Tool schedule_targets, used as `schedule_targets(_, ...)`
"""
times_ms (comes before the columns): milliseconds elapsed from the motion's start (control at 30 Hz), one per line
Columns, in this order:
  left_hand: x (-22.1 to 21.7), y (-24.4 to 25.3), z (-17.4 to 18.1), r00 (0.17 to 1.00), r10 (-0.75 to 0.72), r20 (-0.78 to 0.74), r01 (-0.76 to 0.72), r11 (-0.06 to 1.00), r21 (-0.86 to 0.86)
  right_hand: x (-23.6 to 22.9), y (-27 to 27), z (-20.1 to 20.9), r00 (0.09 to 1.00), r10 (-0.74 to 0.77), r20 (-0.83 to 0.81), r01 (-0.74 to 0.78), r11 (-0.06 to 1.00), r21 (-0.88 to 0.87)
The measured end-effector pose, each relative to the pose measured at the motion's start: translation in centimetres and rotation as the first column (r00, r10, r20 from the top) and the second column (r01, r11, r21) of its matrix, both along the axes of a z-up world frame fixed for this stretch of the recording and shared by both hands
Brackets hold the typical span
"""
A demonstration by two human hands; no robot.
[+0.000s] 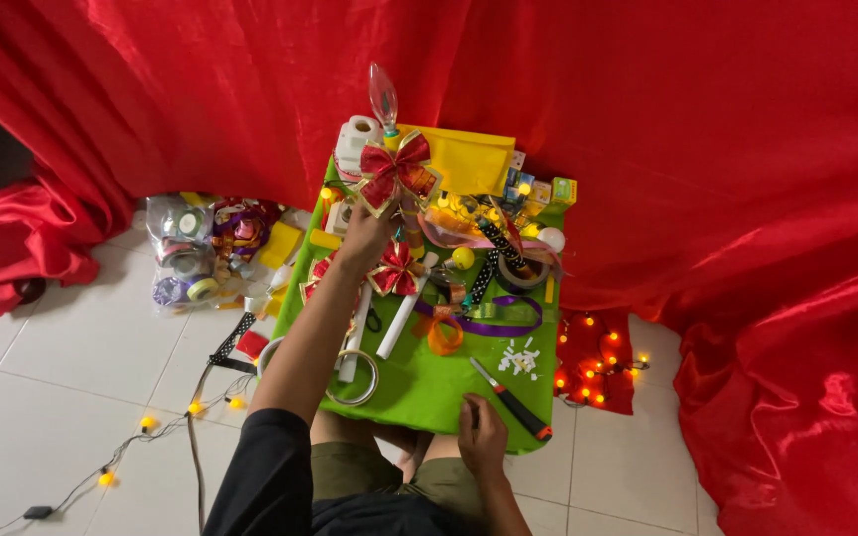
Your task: Wrapping a small cardboard tube with yellow paper and securing it with adhesive tape.
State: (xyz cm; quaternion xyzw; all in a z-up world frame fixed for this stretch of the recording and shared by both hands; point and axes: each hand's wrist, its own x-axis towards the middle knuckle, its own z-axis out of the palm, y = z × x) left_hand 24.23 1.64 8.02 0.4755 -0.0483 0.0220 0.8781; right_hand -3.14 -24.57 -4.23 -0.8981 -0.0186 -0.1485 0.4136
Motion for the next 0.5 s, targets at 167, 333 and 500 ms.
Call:
schedule_targets(167,4.4,-1.4,-3.0,0.998,-0.001,-0.057,-0.001,0.999,-0.033,0.3,-0.5,-1.0,0.999,0.02,0.029,-0.02,1.0,-0.01)
schedule_targets(333,6.1,-2.1,-3.5,0.99,0.041,-0.132,-0.026,0.993,0.113,0.3,-1.1,-2.1,0.999,0.033,-0.03,-0.034,0.999,-0.034)
schedule_targets(500,8.9,-2.2,-8.1,0.996,-0.036,-0.085,0.037,0.999,0.009,0.4,-1.1,-2.0,0.996,0.054,-0.068,-0.055,0.998,-0.012)
